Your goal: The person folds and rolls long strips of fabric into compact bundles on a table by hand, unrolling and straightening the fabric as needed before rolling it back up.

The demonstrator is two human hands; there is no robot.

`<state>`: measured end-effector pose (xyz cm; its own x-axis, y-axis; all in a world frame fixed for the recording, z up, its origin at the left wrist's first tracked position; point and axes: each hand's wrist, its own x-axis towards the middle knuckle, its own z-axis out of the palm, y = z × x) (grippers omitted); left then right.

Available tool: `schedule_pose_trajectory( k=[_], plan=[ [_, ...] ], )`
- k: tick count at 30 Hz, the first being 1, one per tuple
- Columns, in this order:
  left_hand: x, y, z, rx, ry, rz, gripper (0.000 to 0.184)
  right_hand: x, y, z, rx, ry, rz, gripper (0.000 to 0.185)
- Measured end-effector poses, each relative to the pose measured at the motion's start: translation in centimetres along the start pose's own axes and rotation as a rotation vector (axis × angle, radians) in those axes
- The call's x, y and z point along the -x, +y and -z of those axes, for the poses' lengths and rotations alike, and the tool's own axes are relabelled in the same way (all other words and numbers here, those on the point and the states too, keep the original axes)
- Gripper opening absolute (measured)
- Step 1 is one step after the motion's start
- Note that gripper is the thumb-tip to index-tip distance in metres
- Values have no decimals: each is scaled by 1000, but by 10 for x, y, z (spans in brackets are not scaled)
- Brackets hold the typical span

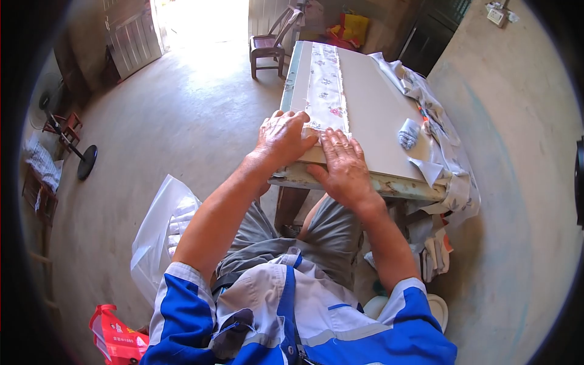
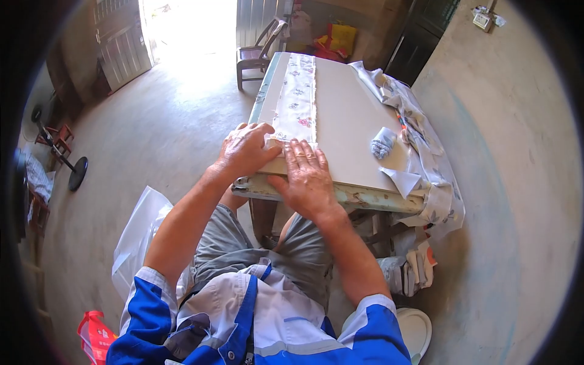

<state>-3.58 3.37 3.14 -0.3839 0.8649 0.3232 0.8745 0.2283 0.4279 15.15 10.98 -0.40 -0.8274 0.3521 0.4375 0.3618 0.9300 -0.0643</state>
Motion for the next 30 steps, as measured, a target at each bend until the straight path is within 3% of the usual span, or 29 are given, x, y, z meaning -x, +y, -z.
schedule_pose_trajectory(
  k=[8,12,14,19,30],
  plan=[
    [2,11,10,-123,2,-47,56,9,27,12,28,-103,-76,82],
    [4,13,-9,-153,138,-483,46,7,26,12,32,-99,-78,81],
    [11,13,-24,-64,6,-538,45,8,25,13,1,-67,-73,81],
    [25,5,-32,41,47,-368,44,11,26,15,-11,-77,-66,79],
    [46,-13,-16,18,90,-340,43,17,24,17,11,-82,-60,74]
  ],
)
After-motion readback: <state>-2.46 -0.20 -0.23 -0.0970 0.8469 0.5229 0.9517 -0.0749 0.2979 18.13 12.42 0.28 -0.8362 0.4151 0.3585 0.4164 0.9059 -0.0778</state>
